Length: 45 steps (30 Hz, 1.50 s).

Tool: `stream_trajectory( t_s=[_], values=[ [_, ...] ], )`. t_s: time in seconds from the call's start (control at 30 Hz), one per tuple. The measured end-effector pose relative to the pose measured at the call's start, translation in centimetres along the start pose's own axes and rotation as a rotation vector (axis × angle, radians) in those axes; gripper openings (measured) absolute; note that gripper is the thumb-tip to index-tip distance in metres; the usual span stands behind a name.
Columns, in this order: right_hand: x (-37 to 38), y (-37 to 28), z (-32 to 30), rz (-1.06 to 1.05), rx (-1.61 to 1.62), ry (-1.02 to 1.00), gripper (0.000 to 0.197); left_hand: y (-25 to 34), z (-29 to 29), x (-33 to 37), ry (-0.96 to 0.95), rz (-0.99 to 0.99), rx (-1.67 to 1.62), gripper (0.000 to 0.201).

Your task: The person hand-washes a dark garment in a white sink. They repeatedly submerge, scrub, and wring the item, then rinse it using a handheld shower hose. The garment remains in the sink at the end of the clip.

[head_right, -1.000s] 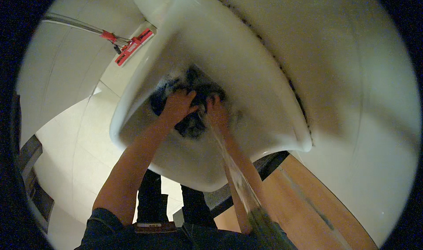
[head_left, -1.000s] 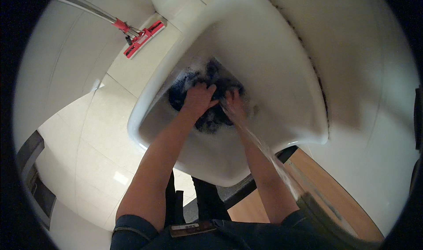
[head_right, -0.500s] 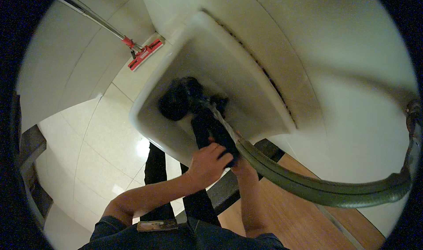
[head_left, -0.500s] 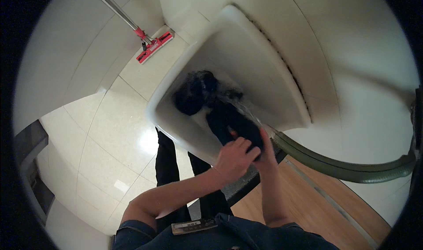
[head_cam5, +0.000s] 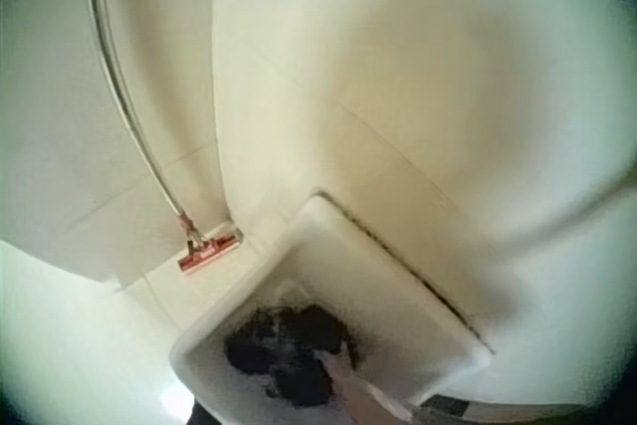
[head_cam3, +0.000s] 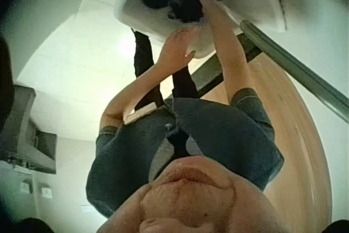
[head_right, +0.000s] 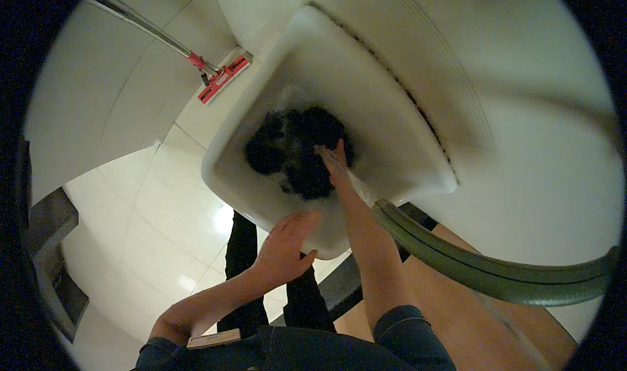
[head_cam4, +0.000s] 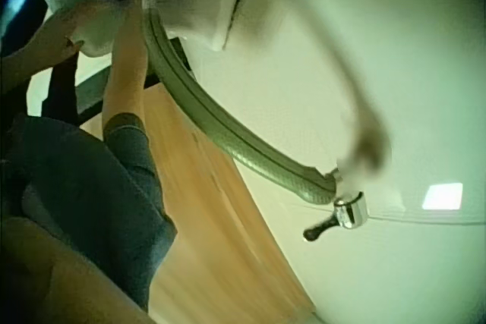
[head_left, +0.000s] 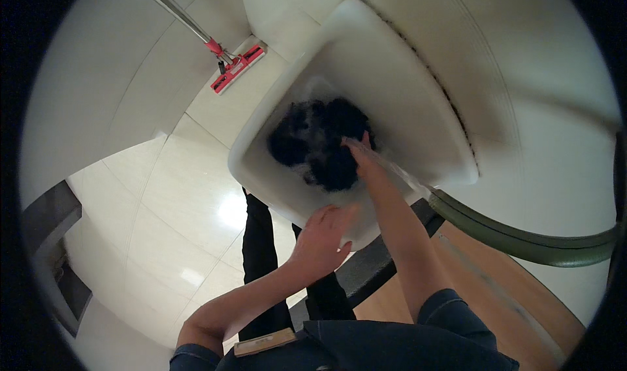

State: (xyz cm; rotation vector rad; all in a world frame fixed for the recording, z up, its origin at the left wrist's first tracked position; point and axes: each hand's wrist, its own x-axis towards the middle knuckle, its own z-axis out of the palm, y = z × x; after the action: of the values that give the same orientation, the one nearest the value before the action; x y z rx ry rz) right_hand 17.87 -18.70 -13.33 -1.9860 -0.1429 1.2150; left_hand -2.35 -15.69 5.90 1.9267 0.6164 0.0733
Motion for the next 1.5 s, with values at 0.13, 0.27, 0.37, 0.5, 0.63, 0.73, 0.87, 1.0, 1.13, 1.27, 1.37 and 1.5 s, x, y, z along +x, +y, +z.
stream_trajectory(
  t_s=[0.13,0.27,0.37,0.5,0.63,0.73,0.87,1.0,1.13,1.27,1.37,1.5],
  values=[
    [-0.6,2.9,3.0,-0.079,-0.681,-0.036,0.103,-1.7,-1.4,-0.8,0.050,-0.127,-0.050,0.061],
    [-3.1,0.8,-0.6,-0.199,-0.612,-0.122,0.074,-3.0,-2.0,1.2,0.096,-0.220,-0.141,0.059],
    [-3.5,1.2,-2.0,-0.497,-0.536,0.417,0.062,-4.9,-0.6,4.1,0.191,-0.296,-0.259,0.057],
    [-7.9,1.0,2.8,-0.324,-0.395,-0.066,0.054,-10.1,3.6,7.5,0.309,-0.697,-1.053,0.066],
    [-19.9,-8.2,3.4,-0.376,-0.147,-0.141,0.042,-14.1,4.9,9.2,0.115,-0.749,-2.013,0.078],
    [-26.0,-10.4,3.5,-0.477,-0.237,-0.186,0.044,-13.8,5.7,11.6,0.299,-0.750,-1.613,0.074],
    [-22.8,-6.3,5.1,-0.539,-0.473,0.061,0.059,-13.7,7.9,9.1,0.249,-0.322,-1.007,0.051],
    [-13.0,-6.9,4.6,-0.371,-0.470,0.368,0.044,-12.2,8.6,8.0,0.324,-0.559,-2.061,0.036],
    [-5.0,-2.6,-3.8,-0.372,-0.592,0.245,0.036,-8.0,6.9,8.1,0.282,-0.759,-1.259,0.047],
    [-3.3,-1.4,-5.8,-0.260,-0.639,0.302,0.040,-9.5,4.9,7.3,0.418,-0.843,-1.131,0.061],
    [-1.0,1.9,-6.5,-0.331,-0.697,0.225,0.044,-12.2,4.6,7.0,0.160,-0.733,-0.708,0.067],
    [-3.4,4.7,-0.2,-0.258,-1.186,0.241,0.048,-11.1,2.7,10.3,0.105,-0.182,0.435,0.091]
  ],
)
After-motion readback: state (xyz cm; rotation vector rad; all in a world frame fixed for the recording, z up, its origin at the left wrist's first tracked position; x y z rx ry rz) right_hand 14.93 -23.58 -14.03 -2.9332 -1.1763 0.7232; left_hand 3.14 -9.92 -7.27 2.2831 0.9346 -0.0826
